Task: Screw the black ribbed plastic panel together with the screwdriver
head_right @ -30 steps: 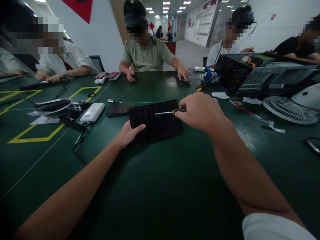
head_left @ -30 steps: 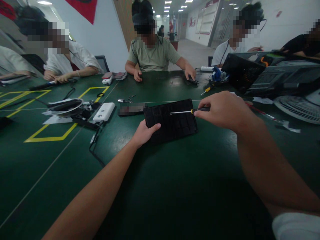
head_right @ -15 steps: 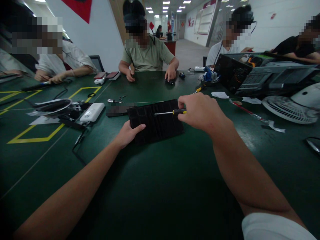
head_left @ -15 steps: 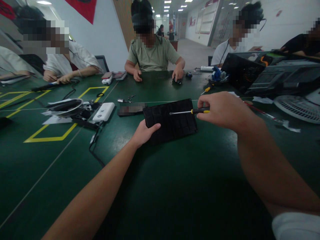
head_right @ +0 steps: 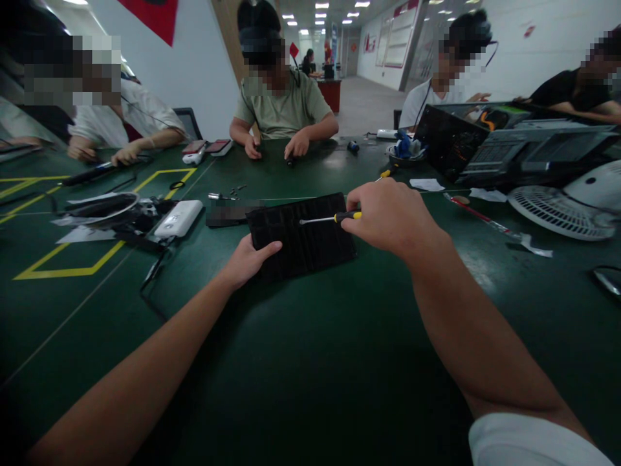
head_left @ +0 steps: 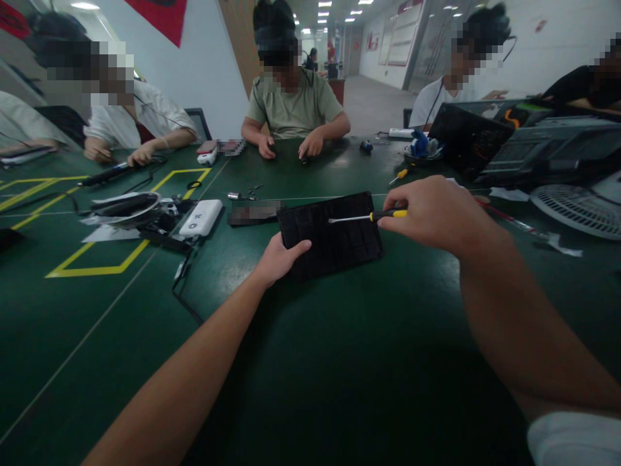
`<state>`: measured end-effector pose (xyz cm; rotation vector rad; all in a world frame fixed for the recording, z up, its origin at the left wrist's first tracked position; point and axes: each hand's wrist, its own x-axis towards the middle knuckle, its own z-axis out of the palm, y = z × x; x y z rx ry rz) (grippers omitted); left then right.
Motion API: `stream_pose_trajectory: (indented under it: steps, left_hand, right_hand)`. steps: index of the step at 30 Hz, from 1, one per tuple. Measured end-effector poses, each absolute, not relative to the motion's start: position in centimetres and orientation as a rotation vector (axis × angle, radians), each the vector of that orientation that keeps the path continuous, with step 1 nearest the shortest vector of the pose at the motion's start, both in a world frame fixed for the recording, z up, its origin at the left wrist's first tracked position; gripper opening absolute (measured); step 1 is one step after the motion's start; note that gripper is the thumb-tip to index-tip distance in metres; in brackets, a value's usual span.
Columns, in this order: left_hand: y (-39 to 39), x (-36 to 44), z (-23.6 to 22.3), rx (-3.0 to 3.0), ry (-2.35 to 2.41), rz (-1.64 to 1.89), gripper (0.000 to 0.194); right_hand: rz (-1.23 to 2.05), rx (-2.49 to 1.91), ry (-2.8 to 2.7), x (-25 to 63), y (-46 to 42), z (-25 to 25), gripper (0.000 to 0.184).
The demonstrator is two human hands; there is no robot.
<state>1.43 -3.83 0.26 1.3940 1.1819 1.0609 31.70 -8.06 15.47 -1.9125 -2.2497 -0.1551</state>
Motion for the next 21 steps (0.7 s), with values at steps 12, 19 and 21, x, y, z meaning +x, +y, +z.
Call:
stream_pose_trajectory:
  steps: [12,19,21]
  left_hand:
    - [-3.96,1.42,0.54,1.426,1.211,1.046,0.049]
    - [-3.70,1.34,0.14,1.422,1.193,1.063,0.052]
    - [-3.68,1.33,0.13,1.432,1.190,1.065,0.052]
  right_hand:
    - [-0.200,-1.898,-2.267,31.77,-8.04,15.27,0.030]
    - [-0.196,-1.906,-2.311,31.49,-8.18,15.38,0.036]
    - [-0.195,-1.912,-2.300,31.42,-8.21,15.37,0.036]
